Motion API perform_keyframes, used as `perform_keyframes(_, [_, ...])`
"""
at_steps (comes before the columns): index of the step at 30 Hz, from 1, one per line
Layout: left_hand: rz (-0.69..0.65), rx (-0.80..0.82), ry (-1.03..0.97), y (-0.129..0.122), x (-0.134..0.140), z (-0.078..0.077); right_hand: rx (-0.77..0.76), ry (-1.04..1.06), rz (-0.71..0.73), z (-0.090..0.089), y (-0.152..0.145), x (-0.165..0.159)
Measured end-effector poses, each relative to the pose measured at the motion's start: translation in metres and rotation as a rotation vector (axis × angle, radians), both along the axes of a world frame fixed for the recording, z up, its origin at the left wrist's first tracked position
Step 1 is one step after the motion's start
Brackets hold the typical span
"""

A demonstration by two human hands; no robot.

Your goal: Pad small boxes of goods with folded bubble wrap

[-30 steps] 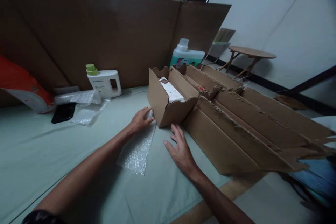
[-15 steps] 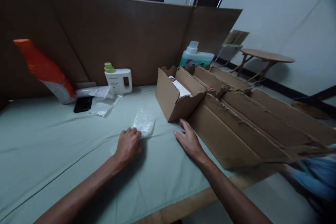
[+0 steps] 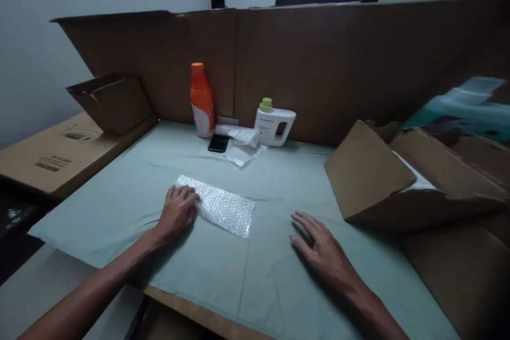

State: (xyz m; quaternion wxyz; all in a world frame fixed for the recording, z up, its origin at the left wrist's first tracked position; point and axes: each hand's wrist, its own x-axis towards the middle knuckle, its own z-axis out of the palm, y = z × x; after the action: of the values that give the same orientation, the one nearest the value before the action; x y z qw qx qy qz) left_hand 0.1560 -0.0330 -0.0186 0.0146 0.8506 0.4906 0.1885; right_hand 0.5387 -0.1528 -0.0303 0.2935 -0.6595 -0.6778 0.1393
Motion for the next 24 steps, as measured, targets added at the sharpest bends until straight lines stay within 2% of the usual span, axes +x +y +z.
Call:
perform_keyframes(3, [-0.032, -0.014, -0.005, 0.002, -0.004, 0.003, -0.022, -0.010, 0.151, 0.003, 0.023, -0.045])
perform_keyframes(5, [-0.034, -0.005, -0.017, 0.016, 0.010, 0.016, -0.010, 0.034, 0.163, 0.005, 0.046, -0.068])
perform_keyframes(7, [-0.005, 0.035, -0.045, 0.040, 0.032, 0.037, 0.031, 0.093, 0.086, 0.005, 0.068, -0.081])
perform_keyframes(9, [0.047, 0.100, -0.091, 0.070, 0.054, 0.059, 0.085, 0.146, -0.022, -0.001, 0.085, -0.084])
perform_keyframes(11, [0.081, 0.149, -0.123, 0.098, 0.071, 0.075, 0.117, 0.184, -0.099, -0.008, 0.092, -0.081])
perform_keyframes(13, [0.059, 0.173, -0.124, 0.119, 0.080, 0.079, 0.121, 0.191, -0.133, -0.015, 0.090, -0.075])
perform_keyframes(15, [0.022, 0.177, -0.106, 0.135, 0.074, 0.075, 0.122, 0.163, -0.140, -0.019, 0.085, -0.069])
perform_keyframes(17, [0.034, 0.176, -0.094, 0.155, 0.050, 0.073, 0.128, 0.129, -0.145, -0.021, 0.081, -0.065])
perform_keyframes(19, [0.121, 0.189, -0.105, 0.185, 0.008, 0.081, 0.115, 0.114, -0.145, -0.024, 0.080, -0.061])
perform_keyframes(21, [0.251, 0.227, -0.138, 0.225, -0.045, 0.102, 0.107, 0.108, -0.151, -0.030, 0.083, -0.057])
perform_keyframes(24, [0.524, 0.353, -0.297, 0.280, -0.125, 0.145, 0.148, 0.089, -0.145, -0.045, 0.087, -0.048])
